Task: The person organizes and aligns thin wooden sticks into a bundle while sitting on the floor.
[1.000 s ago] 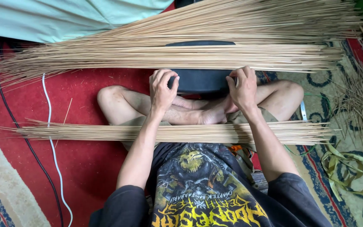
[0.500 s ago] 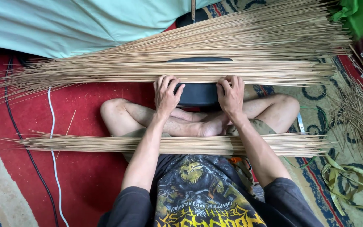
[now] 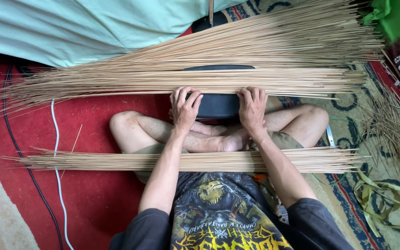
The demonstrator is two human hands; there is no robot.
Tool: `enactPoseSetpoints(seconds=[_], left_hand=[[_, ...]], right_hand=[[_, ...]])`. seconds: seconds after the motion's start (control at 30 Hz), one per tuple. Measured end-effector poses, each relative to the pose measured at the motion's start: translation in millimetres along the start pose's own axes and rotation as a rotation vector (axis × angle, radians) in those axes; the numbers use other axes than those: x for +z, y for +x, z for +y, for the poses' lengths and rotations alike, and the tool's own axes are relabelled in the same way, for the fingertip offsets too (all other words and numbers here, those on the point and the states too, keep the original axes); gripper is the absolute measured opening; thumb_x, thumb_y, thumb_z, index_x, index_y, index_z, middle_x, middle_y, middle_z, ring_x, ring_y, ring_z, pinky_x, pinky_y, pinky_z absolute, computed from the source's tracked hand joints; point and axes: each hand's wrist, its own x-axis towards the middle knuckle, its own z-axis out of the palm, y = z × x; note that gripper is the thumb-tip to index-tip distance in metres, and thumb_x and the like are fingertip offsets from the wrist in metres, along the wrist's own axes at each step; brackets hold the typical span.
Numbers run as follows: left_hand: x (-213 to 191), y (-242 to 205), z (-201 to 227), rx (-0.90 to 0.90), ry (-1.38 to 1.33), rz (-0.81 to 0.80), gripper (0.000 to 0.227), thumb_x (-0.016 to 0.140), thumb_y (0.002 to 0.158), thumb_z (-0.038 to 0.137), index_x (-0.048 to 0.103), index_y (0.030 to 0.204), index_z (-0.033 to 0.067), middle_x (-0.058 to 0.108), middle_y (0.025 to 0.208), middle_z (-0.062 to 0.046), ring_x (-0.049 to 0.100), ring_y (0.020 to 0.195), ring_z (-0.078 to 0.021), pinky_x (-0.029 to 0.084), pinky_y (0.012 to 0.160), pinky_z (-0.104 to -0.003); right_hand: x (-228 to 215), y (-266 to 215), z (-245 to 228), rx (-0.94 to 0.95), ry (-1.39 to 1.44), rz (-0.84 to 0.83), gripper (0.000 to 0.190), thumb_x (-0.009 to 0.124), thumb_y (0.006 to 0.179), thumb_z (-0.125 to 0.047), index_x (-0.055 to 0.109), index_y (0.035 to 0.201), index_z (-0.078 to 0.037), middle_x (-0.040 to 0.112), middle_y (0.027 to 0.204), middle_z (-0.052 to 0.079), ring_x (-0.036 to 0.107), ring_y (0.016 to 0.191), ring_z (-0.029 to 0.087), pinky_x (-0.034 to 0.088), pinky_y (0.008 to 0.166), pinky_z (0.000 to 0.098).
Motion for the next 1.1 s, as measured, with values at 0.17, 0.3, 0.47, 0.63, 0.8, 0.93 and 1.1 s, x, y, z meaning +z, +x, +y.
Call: enactPoseSetpoints(seconds=[0.17,0.3,0.47,0.63,0.8,0.93,1.1], left_hand=[[-0.5,-0.5,2.3,-0.003,0.010,0.016,0.009,0.073,0.098,0.031,0.075,0.100,0.0224,0.063,0.105,0.003,0.063,0.109,-0.0208,0.045,0.097,-0.040],[4.6,-2.6,-0.6,-0.003,0.011,0.026,0.009,0.073,0.098,0.031,0.075,0.099,0.0221,0.063,0.105,0.004,0.062,0.111,-0.0201,0.045,0.098,-0.040],[4.3,-4.2,-1.0,0.010,0.021,0.022,0.007,0.070,0.100,0.026,0.074,0.099,0.0205,0.063,0.105,0.003,0.062,0.111,-0.0211,0.045,0.098,-0.040],[-3.7,-2.9,0.5,0.051,0.034,-0.003,0.009,0.067,0.102,0.025,0.073,0.102,0.0189,0.063,0.103,0.001,0.062,0.111,-0.0220,0.045,0.099,-0.042],[-14.9,-2.2,-3.6,0.086,0.078,0.005,0.012,0.067,0.103,0.029,0.072,0.103,0.0177,0.063,0.099,0.002,0.062,0.108,-0.0211,0.044,0.102,-0.043],[-31.6,-7.7,-20.9,0.106,0.061,-0.013,0.013,0.066,0.104,0.029,0.072,0.103,0.0174,0.065,0.099,0.002,0.064,0.107,-0.0204,0.044,0.102,-0.043],[-72.5,-6.3,-29.6,0.113,0.031,-0.039,0.014,0.064,0.106,0.027,0.072,0.104,0.0151,0.065,0.097,0.001,0.064,0.101,-0.0207,0.043,0.100,-0.042]], right_hand=[[-0.6,-2.3,0.2,0.013,0.023,0.005,0.010,0.070,0.101,-0.020,0.063,0.101,-0.013,0.052,0.097,0.005,0.053,0.093,0.029,0.043,0.076,0.0392],[-2.9,-0.4,-2.6,0.020,0.033,0.012,0.010,0.069,0.102,-0.021,0.063,0.102,-0.013,0.052,0.095,0.006,0.053,0.092,0.031,0.043,0.077,0.0402],[-6.3,0.1,-4.6,0.017,0.029,0.021,0.010,0.069,0.103,-0.021,0.063,0.102,-0.013,0.052,0.095,0.006,0.054,0.092,0.031,0.044,0.077,0.0400],[-4.4,-4.9,-1.5,-0.007,0.012,0.069,0.010,0.070,0.101,-0.020,0.063,0.101,-0.013,0.053,0.096,0.006,0.055,0.092,0.031,0.043,0.076,0.0391],[-7.5,-10.1,3.2,-0.034,-0.048,0.080,0.011,0.071,0.101,-0.022,0.063,0.101,-0.015,0.056,0.097,0.005,0.056,0.095,0.029,0.043,0.077,0.0392],[-15.4,-17.4,11.9,-0.040,-0.053,0.063,0.010,0.070,0.102,-0.022,0.063,0.101,-0.014,0.057,0.099,0.005,0.057,0.098,0.029,0.043,0.078,0.0390],[-41.4,-18.7,16.1,-0.046,-0.044,0.093,0.013,0.072,0.102,-0.023,0.064,0.100,-0.013,0.056,0.096,0.006,0.057,0.093,0.030,0.041,0.077,0.0384]])
